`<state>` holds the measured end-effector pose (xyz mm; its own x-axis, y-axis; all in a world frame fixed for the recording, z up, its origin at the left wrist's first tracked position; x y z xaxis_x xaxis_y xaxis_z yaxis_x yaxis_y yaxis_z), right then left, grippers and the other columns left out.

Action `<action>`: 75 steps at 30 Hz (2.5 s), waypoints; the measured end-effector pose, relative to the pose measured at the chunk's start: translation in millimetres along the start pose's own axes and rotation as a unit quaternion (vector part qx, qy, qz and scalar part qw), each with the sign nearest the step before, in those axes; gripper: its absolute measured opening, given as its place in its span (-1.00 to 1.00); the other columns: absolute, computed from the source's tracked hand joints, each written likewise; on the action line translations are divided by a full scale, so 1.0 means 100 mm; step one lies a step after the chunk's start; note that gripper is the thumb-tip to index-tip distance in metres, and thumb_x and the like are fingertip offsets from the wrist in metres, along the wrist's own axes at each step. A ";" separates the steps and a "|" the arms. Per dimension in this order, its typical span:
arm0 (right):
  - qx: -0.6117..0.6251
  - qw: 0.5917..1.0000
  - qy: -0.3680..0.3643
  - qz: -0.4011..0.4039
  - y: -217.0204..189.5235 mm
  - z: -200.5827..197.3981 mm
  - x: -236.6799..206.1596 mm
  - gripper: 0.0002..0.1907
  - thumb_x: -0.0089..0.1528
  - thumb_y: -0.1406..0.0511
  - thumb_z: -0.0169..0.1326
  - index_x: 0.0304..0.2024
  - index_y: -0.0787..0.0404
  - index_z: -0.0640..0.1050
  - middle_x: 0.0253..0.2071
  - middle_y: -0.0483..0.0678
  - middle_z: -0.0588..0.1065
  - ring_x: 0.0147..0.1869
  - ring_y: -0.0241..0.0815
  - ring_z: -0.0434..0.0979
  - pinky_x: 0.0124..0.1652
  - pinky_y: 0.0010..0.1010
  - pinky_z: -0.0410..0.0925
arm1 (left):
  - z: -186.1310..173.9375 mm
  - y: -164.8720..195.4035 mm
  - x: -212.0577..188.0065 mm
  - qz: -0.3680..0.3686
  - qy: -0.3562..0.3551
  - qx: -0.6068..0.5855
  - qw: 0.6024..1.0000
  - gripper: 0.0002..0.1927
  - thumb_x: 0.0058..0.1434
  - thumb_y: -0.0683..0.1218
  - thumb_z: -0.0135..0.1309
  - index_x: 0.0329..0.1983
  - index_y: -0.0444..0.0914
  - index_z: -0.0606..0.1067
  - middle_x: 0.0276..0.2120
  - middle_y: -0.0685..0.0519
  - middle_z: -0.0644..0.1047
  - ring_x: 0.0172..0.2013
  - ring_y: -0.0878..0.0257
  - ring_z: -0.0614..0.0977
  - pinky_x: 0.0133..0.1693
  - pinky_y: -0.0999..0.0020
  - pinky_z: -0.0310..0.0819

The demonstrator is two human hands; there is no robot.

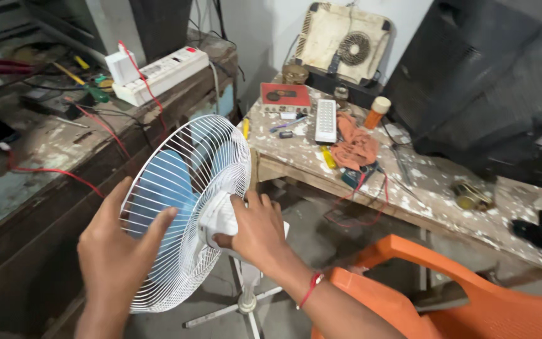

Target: The person wipes the motor housing of a pedestal fan with a cloth, reattaches the white motor cover over the motor, and uses a screwdriver to tighten screws on the fan's rear cover and stand pole. They then wipe the fan pole and handle small parts on the workbench.

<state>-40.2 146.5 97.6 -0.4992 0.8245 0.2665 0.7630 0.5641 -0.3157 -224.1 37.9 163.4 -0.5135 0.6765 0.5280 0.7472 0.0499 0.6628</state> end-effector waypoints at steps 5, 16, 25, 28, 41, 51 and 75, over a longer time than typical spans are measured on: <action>0.010 1.000 0.013 0.013 0.16 0.01 -0.24 -0.07 -0.03 -0.07 0.36 0.23 0.32 0.44 0.12 0.17 0.42 0.20 0.21 0.38 0.11 -0.03 0.31 | 0.17 -0.19 -0.15 -0.100 -0.095 -0.054 0.989 -0.39 0.08 0.15 0.31 0.14 -0.21 0.53 -0.27 -0.12 0.68 -0.25 0.03 0.75 -0.20 0.13 0.57; -0.040 0.982 -0.089 0.161 0.26 -0.08 -0.54 0.08 -0.06 -0.06 0.41 0.44 -0.10 0.24 0.23 0.10 0.33 0.31 0.23 0.28 0.15 0.29 0.18 | 0.28 -0.19 -0.05 -0.058 -0.125 -0.027 0.990 -0.34 0.15 0.25 0.28 0.20 -0.20 0.50 -0.15 -0.16 0.65 -0.18 -0.07 0.69 -0.16 0.04 0.53; 0.009 0.974 -0.077 0.213 0.52 -0.08 -0.49 0.06 -0.16 -0.01 0.44 0.39 -0.24 0.33 0.20 -0.07 0.38 0.27 0.16 0.33 0.14 0.12 0.28 | 0.27 0.09 -0.23 -0.022 -0.080 0.005 0.997 -0.40 0.20 0.22 0.27 0.18 -0.18 0.49 -0.13 -0.11 0.65 -0.21 -0.14 0.68 -0.22 -0.04 0.51; 0.015 0.969 -0.082 0.234 0.53 -0.07 -0.46 0.06 -0.19 -0.01 0.45 0.37 -0.27 0.35 0.21 -0.11 0.38 0.28 0.13 0.33 0.18 0.12 0.25 | 0.25 0.12 -0.28 -0.034 -0.073 0.012 0.997 -0.40 0.22 0.23 0.25 0.19 -0.18 0.48 -0.14 -0.10 0.64 -0.22 -0.14 0.67 -0.23 -0.04 0.52; -0.009 0.979 -0.086 0.182 0.16 -0.20 -0.72 0.02 0.00 -0.15 0.32 0.40 0.06 0.29 0.16 0.15 0.35 0.27 0.27 0.33 0.04 0.11 0.35 | 0.46 -0.25 -0.01 -0.024 -0.104 0.052 0.993 -0.21 0.23 0.24 0.13 0.50 -0.01 0.23 0.30 -0.27 0.30 0.29 -0.35 0.24 0.18 -0.35 0.14; -0.012 0.989 0.092 0.114 0.31 -0.66 -0.55 -0.55 0.22 0.07 0.19 0.08 0.14 0.55 0.18 0.13 0.42 0.27 0.17 0.40 0.18 -0.06 0.33 | 0.88 -0.07 0.29 -0.167 -0.056 0.033 0.984 -0.27 0.23 -0.07 0.01 0.52 -0.14 0.24 0.38 -0.61 0.10 0.31 -0.61 0.19 0.34 -0.17 0.10; 0.192 0.975 0.112 0.024 1.01 -0.97 0.77 -0.54 0.12 0.13 0.29 0.03 0.15 0.57 0.00 0.05 0.54 0.12 0.10 0.49 0.12 -0.14 0.32 | 1.46 0.28 0.79 -0.343 -0.100 -0.050 0.933 -0.29 0.15 0.36 0.08 0.27 -0.06 0.38 0.44 -0.48 -0.22 0.36 -0.67 -0.32 0.26 -0.48 -0.14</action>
<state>38.0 261.9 174.5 -0.3312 0.8442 0.4215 0.5515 0.5356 -0.6395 -181.9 199.7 146.6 -0.7592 0.6353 -0.1414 0.2237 0.4586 0.8600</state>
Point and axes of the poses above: each hand's wrist, its own x-axis towards the middle knuckle, its own z-axis out of the palm, y = z × x, the point moved 7 cm from there along x, towards the middle knuckle
